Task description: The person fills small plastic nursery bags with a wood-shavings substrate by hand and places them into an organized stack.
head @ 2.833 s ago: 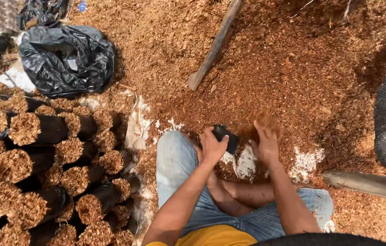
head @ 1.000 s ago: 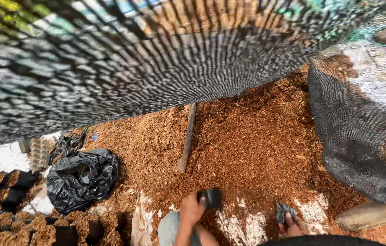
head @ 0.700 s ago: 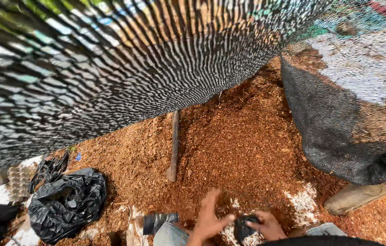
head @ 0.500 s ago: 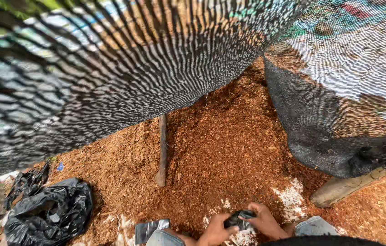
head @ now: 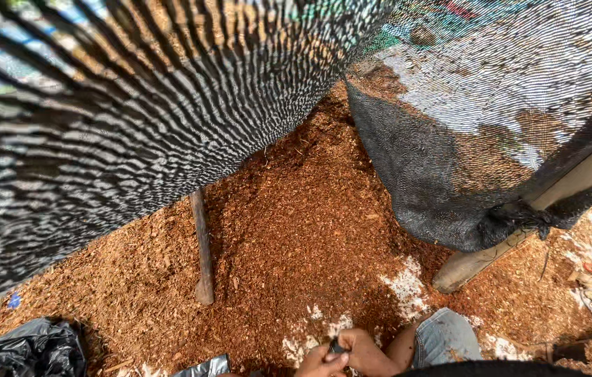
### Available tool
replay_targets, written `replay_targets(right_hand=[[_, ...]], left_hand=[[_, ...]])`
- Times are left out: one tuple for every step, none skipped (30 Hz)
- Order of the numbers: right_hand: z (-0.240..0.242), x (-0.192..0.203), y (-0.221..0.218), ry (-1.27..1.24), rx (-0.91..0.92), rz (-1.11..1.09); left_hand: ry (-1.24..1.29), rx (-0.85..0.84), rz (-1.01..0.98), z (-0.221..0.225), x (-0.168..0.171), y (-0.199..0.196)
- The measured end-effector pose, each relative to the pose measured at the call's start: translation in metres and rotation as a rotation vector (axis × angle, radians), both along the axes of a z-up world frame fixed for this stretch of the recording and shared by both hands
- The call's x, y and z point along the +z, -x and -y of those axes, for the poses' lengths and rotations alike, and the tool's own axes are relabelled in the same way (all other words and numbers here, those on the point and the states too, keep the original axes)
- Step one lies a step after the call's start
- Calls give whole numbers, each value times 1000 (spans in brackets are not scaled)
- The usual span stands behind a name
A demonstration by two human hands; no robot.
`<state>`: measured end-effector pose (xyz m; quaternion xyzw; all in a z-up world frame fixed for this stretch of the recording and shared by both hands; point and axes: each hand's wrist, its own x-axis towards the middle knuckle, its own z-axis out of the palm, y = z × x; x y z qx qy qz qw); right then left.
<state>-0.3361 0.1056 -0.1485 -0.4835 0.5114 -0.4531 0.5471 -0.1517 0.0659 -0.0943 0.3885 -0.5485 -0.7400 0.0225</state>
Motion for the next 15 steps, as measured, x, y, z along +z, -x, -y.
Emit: replay_targets(right_hand=[[-1,0,10,-1,-6,0],[-2,-1,18,-59,138,-44],[-3,-1,26,-116,282,-88],[-2,-1,31,-117,276,-85],[-1,0,36,-92,352,-27],[2,1,43,-63,425,27],[3,1,51,-59,416,26],[2,1,60,-115,384,-20],[1,2,69,-170,351,-66],[1,1,67,-173,346,-71],[0,-1,65,-120,173,-59],[0,-3,61,-65,4,-47],[-6,10,51,-68,3,-51],[-10,23,40,-40,54,-131],[-14,35,29,-11,106,-211]], left_hand=[[-1,-6,0,3,-7,-3],[-45,-35,-77,5,-14,-7],[-90,-65,-154,7,-21,-11],[-92,-71,-151,6,-7,-8],[-95,1,64,5,8,-6],[-90,70,276,7,23,-1],[-85,62,276,14,5,-5],[120,174,504,19,-13,-6],[333,287,725,25,-31,-8],[332,283,719,22,-16,-5],[78,396,402,18,-1,-2],[-176,500,81,15,13,-1],[-180,499,77,9,3,3],[-206,358,-36,4,-7,6],[-230,216,-149,0,-17,10]])
